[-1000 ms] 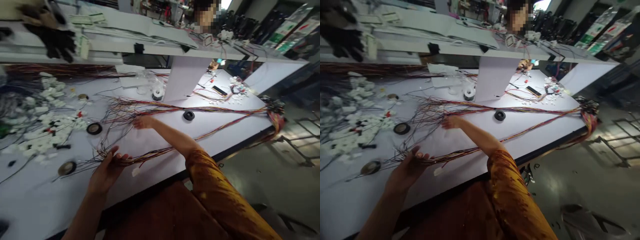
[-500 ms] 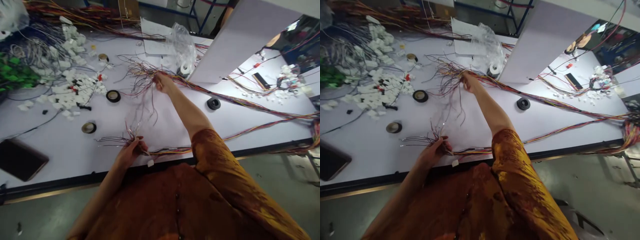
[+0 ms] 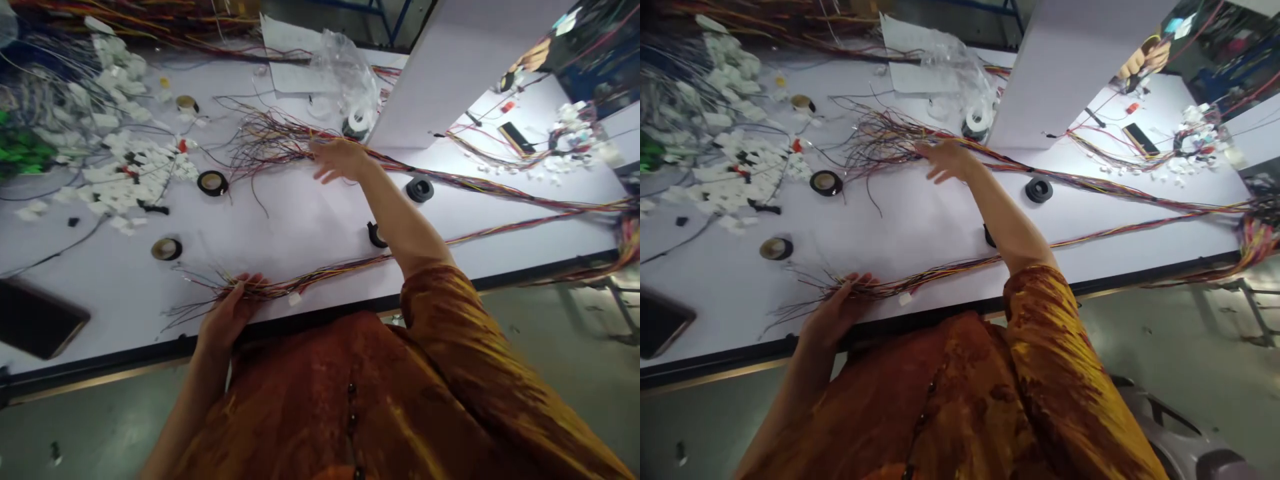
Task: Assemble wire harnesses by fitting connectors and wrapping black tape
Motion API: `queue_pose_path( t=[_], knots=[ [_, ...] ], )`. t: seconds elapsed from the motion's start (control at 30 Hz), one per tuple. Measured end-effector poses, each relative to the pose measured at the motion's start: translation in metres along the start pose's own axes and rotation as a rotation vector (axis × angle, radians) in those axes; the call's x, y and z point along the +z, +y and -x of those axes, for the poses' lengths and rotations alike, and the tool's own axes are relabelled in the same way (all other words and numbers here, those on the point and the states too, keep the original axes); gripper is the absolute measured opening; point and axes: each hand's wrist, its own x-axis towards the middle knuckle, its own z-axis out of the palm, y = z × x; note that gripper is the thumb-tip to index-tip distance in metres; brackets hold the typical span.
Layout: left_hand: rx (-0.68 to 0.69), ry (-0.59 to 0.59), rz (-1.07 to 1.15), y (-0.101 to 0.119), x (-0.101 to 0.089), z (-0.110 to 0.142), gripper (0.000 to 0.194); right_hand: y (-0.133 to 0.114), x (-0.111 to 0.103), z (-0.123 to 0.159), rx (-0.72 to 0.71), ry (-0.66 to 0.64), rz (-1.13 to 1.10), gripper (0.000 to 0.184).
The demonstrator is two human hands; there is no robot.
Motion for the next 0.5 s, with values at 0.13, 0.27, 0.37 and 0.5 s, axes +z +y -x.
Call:
queue_pose_path(
  t=[0.13,0.27,0.37,0.5],
  knots=[
    [0.000,-0.021,-0.065,-0.001,-0.001,-0.001,0.018,0.029,-0.013,0.097,0.053,-0.190,0.645,0.011],
    [0.013,0.022,-0.144,0.003,0.008,0.001,0.022,0.070,-0.045,0.182,0.114,-0.125,0.981,0.011],
    [-0.104,0.067,-0.145,0.015,0.021,0.007,0.033,0.098,-0.061,0.217,0.169,0.033,0.977,0.017],
    [-0.122,0.040,-0.045,0.035,0.035,0.017,0.043,0.117,-0.064,0.234,-0.019,0.330,0.875,0.033]
  ],
)
